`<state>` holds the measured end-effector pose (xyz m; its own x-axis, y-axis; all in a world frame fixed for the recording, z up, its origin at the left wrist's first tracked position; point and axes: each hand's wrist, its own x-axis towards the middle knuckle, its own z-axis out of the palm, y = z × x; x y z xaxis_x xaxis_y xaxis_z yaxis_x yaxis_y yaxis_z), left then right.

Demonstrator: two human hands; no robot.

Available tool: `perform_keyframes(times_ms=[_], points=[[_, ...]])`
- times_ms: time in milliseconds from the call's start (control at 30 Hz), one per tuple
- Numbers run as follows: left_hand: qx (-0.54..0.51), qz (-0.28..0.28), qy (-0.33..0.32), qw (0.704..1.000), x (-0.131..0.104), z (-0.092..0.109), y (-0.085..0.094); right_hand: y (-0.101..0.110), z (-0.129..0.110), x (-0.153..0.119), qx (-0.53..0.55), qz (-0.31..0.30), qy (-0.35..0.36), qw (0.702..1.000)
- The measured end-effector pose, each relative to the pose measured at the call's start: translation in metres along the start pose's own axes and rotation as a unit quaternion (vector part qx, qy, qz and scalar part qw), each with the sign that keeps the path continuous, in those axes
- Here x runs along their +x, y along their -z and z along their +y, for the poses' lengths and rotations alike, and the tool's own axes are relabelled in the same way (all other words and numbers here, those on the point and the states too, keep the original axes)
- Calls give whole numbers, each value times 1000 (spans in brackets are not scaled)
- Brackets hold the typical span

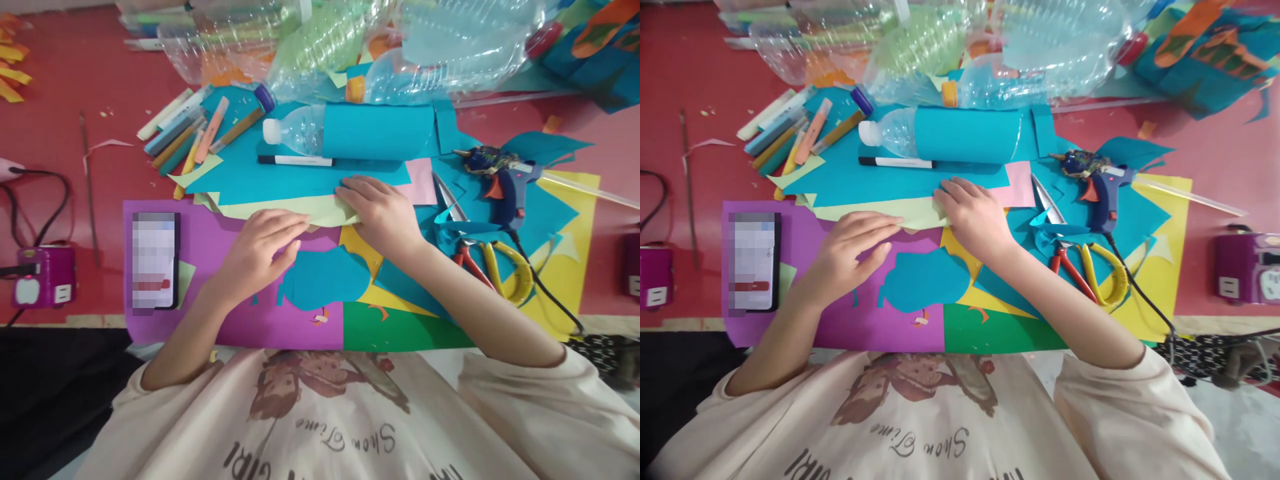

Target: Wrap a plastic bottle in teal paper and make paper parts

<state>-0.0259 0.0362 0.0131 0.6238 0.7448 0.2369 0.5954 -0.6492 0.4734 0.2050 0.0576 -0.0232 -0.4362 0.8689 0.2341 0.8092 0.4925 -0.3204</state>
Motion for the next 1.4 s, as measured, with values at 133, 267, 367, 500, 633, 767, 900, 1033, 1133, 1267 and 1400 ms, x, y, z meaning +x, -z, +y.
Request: perform_keyframes(times_ms=[133, 267, 367, 500, 633, 767, 900, 1033, 1133, 1267, 1400], points=[[-11, -20, -18, 1000, -14, 16, 4, 13, 1, -20, 18, 7, -10, 1000], [-22, -37, -81, 996, -29, 33, -2, 23, 3, -48, 75, 10, 10, 997], [-78, -56, -105, 990, -40, 46, -10, 29, 4, -69, 108, 11, -10, 994], [-49, -85, -130, 987, -53, 58, -20, 38, 2, -91, 127, 18, -26, 991], [18, -75, -123, 989, -60, 53, -24, 43, 1, -106, 138, 46, -38, 989], [62, -87, -106, 989, -59, 39, -14, 52, 4, -118, 179, 44, -25, 982], [71, -80, -105, 989, -57, 29, 1, 60, 8, -127, 236, 46, -33, 970], [-62, -79, -73, 992, -57, 23, 7, 60, 8, -129, 258, 58, -126, 956], [-148, -38, 66, 986, -55, 13, 8, 59, 7, -121, 209, 67, -298, 929], [-324, -106, 259, 903, -40, -11, 8, 60, 11, -104, 290, 59, -444, 846], [-435, -46, 394, 808, -14, -27, 9, 64, 16, -86, 388, 120, -500, 765]])
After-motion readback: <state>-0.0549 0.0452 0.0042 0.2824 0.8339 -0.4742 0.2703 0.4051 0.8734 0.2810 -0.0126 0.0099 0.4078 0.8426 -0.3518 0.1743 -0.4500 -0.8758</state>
